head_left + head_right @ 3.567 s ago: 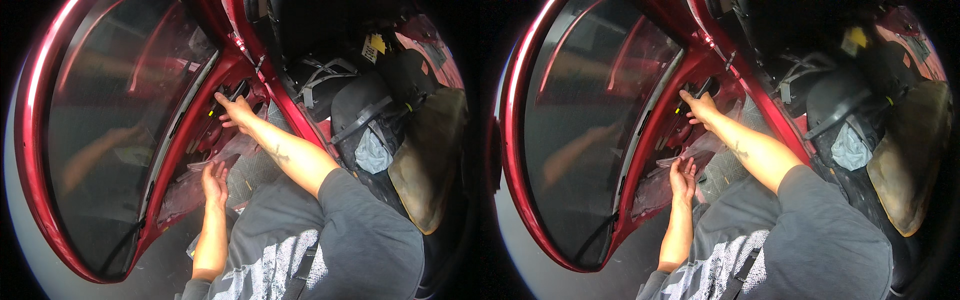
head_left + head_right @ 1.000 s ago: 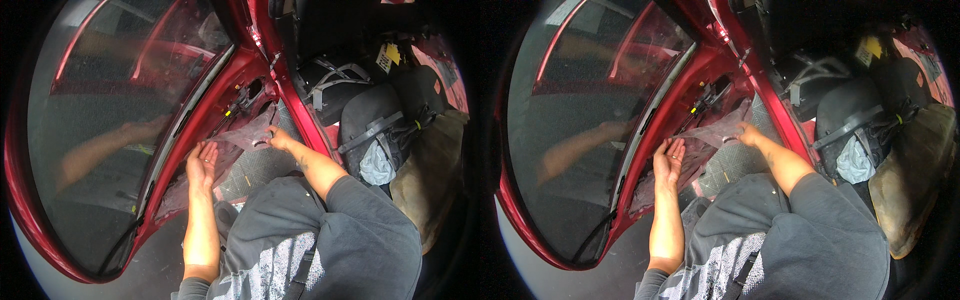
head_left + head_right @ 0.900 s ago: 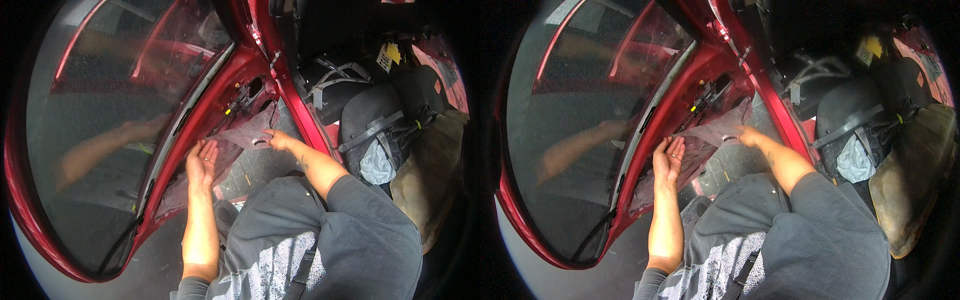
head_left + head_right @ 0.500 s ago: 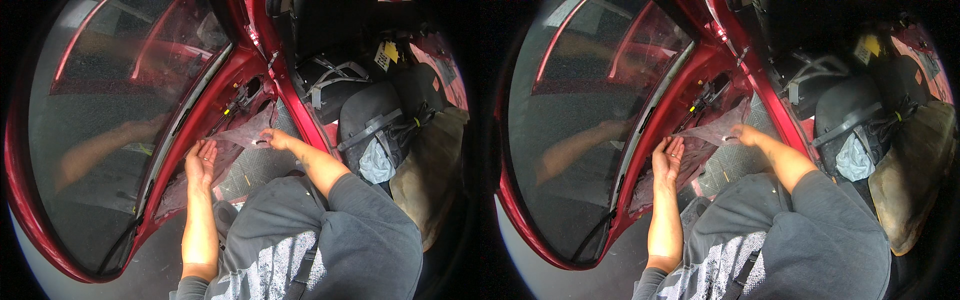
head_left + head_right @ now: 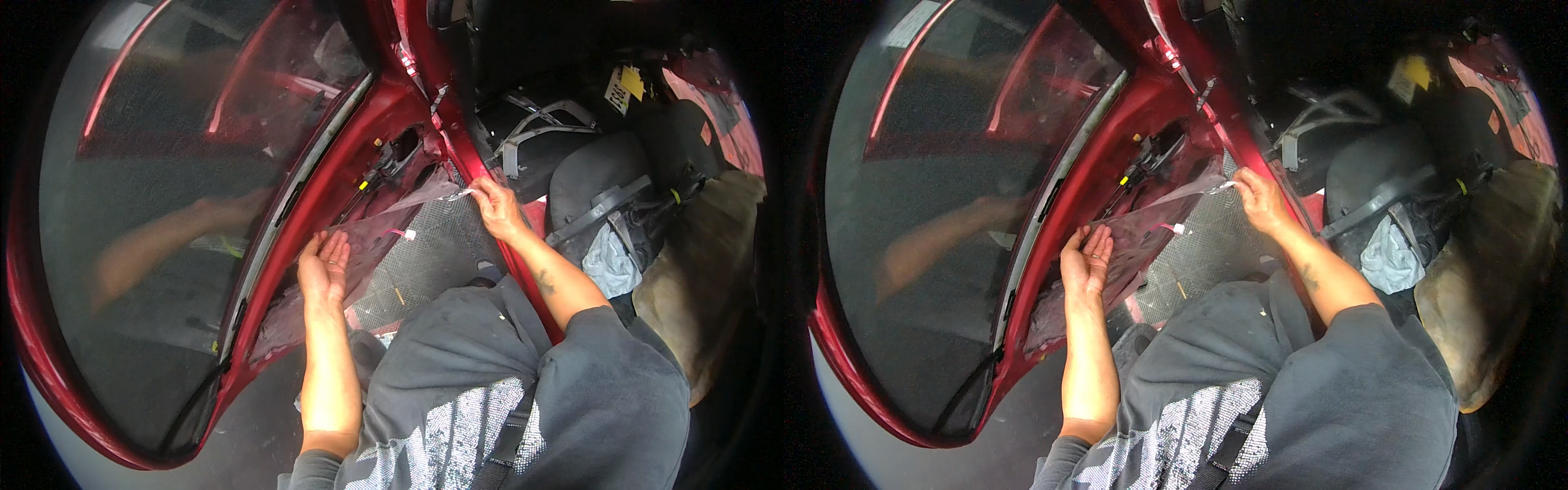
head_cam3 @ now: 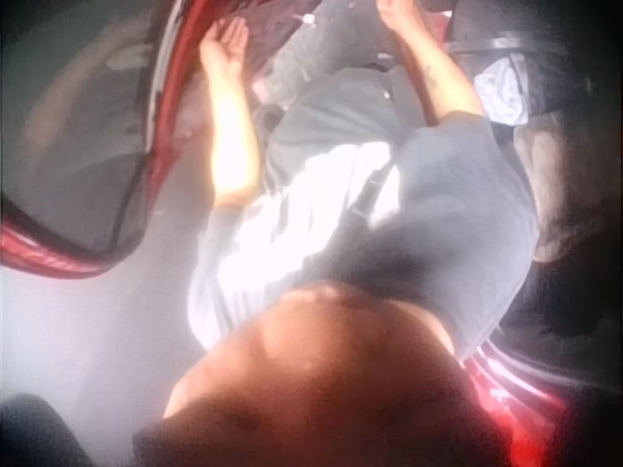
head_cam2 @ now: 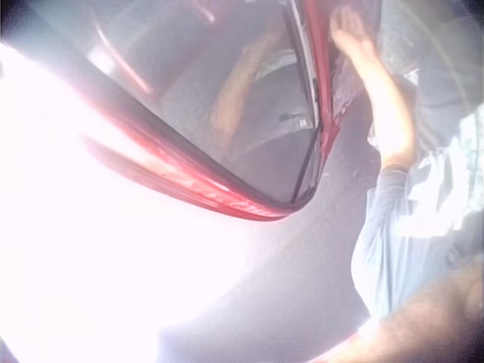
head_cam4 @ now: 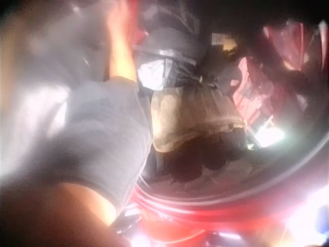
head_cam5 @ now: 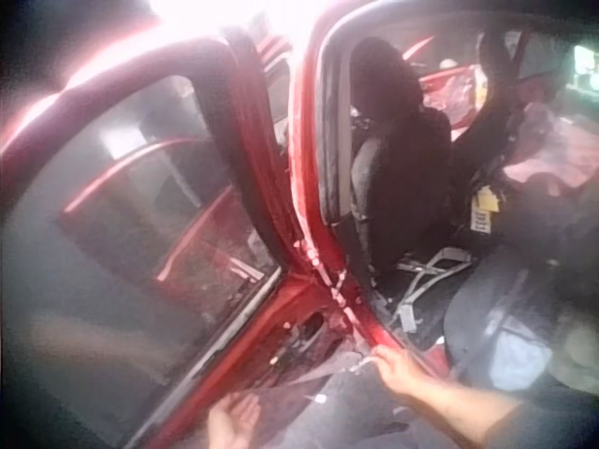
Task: The person installs a black rubber weatherstrip along the upper edge of a red car door frame. They align and press the strip into place, then remove it and reposition it. The person also handles a plastic bag and a bundle of black cables inside the door cavity.
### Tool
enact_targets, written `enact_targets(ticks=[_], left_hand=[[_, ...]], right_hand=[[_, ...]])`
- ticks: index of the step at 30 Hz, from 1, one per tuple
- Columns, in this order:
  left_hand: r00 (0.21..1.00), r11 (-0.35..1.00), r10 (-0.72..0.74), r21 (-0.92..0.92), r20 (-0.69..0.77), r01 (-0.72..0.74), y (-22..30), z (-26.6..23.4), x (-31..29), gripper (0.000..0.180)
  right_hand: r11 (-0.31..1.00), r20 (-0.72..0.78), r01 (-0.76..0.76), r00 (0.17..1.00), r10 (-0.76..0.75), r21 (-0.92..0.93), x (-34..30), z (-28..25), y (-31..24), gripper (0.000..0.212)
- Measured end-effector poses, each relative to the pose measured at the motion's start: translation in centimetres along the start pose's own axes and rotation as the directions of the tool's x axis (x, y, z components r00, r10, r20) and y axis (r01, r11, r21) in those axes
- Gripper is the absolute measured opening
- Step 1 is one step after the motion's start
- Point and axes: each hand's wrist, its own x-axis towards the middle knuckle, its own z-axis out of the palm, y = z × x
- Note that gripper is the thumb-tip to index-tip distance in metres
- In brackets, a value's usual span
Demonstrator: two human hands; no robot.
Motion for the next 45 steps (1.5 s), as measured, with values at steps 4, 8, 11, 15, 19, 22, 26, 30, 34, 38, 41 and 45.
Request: enact_targets(ticks=[4, 8, 11, 15, 19, 22, 26, 30, 34, 38, 41, 45], left_hand=[[1.000, 1.000, -0.004, -0.009, -0.008, 0.004, 0.2, 0.4, 0.0, 0.031], [0.999, 0.999, 0.033, 0.027, -0.004, -0.033, -0.6, 0.5, -0.3, 0.033], [0.999, 0.999, 0.048, 0.021, -0.008, -0.047, -0.7, -0.2, -0.1, 0.035], [0.995, 0.992, 0.100, 0.073, 0.012, -0.101, -0.7, 0.4, -0.6, 0.034], [0.979, 0.926, 0.181, 0.319, 0.089, -0.200, -0.9, 0.9, -2.0, 0.035], [0.924, 0.317, 0.242, 0.876, 0.297, -0.365, -0.2, 2.5, -4.6, 0.038], [0.327, -0.374, 0.552, 0.578, 0.767, -0.725, -0.8, 10.9, -5.0, 0.045], [0.473, -0.654, 0.342, 0.567, 0.812, -0.500, -2.1, 14.5, -1.7, 0.074], [0.607, -0.693, 0.265, 0.585, 0.749, -0.420, -2.4, 14.9, 0.2, 0.065], [0.566, -0.621, 0.253, 0.580, 0.785, -0.527, -1.0, 14.7, -0.5, 0.051], [0.450, -0.573, 0.386, 0.591, 0.805, -0.567, 1.3, 14.8, -3.8, 0.041], [0.295, -0.534, 0.522, 0.577, 0.800, -0.618, 4.8, 14.4, -6.0, 0.040]], right_hand=[[0.961, 0.040, 0.252, 0.968, -0.249, -0.118, 1.3, -2.1, 0.0, 0.011], [0.991, -0.204, 0.121, 0.970, -0.129, -0.053, 4.5, 1.0, 0.1, 0.010], [0.999, -0.277, 0.003, 0.961, 0.012, 0.054, 10.1, 5.4, -2.1, 0.010], [0.834, -0.179, -0.344, 0.874, 0.453, 0.432, 13.9, 10.4, -2.2, 0.008], [0.476, 0.022, -0.407, 0.777, 0.629, 0.780, 14.0, 10.8, -4.5, 0.007], [0.413, 0.081, -0.431, 0.764, 0.640, 0.802, 14.1, 11.1, -3.9, 0.006], [0.354, 0.132, -0.389, 0.809, 0.573, 0.850, 13.3, 10.8, -3.4, 0.006], [0.286, 0.156, -0.368, 0.812, 0.562, 0.885, 12.3, 9.9, -4.9, 0.006], [0.231, 0.139, -0.306, 0.828, 0.543, 0.924, 11.7, 10.2, -4.4, 0.004], [0.260, 0.156, -0.328, 0.841, 0.518, 0.908, 11.2, 9.7, -3.9, 0.007], [0.623, -0.072, -0.244, 0.896, 0.437, 0.743, 11.8, 10.4, -2.4, 0.006], [0.983, -0.406, -0.046, 0.906, 0.117, 0.180, 13.6, 11.0, -2.4, 0.010]])
